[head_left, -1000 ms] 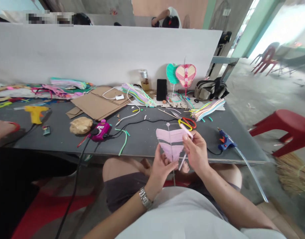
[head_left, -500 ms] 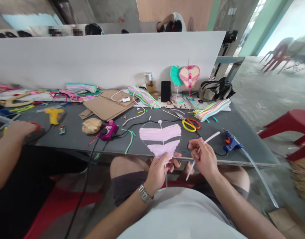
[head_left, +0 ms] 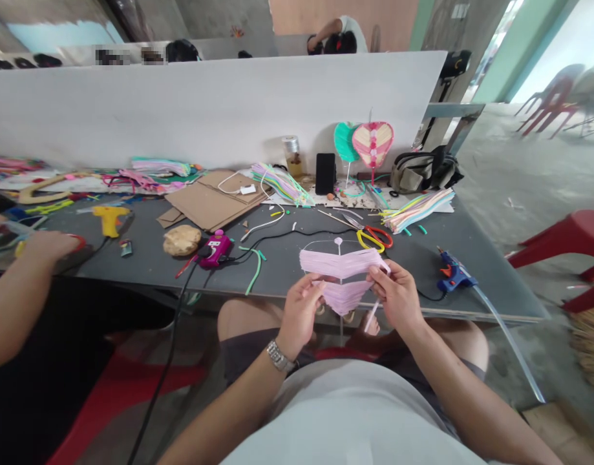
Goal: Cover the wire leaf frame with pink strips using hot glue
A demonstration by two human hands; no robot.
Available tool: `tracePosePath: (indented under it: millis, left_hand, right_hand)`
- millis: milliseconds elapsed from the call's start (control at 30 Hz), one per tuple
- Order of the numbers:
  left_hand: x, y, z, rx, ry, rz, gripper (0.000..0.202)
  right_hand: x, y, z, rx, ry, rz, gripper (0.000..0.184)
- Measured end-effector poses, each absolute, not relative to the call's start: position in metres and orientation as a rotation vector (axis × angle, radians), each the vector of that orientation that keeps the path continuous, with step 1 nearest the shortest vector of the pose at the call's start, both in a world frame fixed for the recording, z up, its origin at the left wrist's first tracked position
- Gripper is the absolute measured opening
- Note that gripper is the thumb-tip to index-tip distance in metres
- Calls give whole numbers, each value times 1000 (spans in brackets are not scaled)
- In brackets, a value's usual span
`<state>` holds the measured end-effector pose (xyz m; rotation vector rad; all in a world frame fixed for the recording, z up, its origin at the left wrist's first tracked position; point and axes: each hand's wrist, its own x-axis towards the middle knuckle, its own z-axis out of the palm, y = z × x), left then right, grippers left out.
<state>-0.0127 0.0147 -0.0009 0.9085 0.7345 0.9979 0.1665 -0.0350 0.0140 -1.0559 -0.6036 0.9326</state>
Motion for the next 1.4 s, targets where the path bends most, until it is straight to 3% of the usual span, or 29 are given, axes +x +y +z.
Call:
tracePosePath:
  millis: [700, 900, 1400]
  left_hand:
    - [-21, 22, -4, 801, 781, 850, 32]
    - [-14, 10, -4, 761, 732, 755, 47]
    - [7, 34, -34, 876, 741, 764, 47]
  right_hand:
    - [178, -36, -3, -1048, -462, 1138, 42]
    - [176, -35, 1, -1059, -503, 1176, 45]
    - [188, -28, -27, -1228, -652, 977, 64]
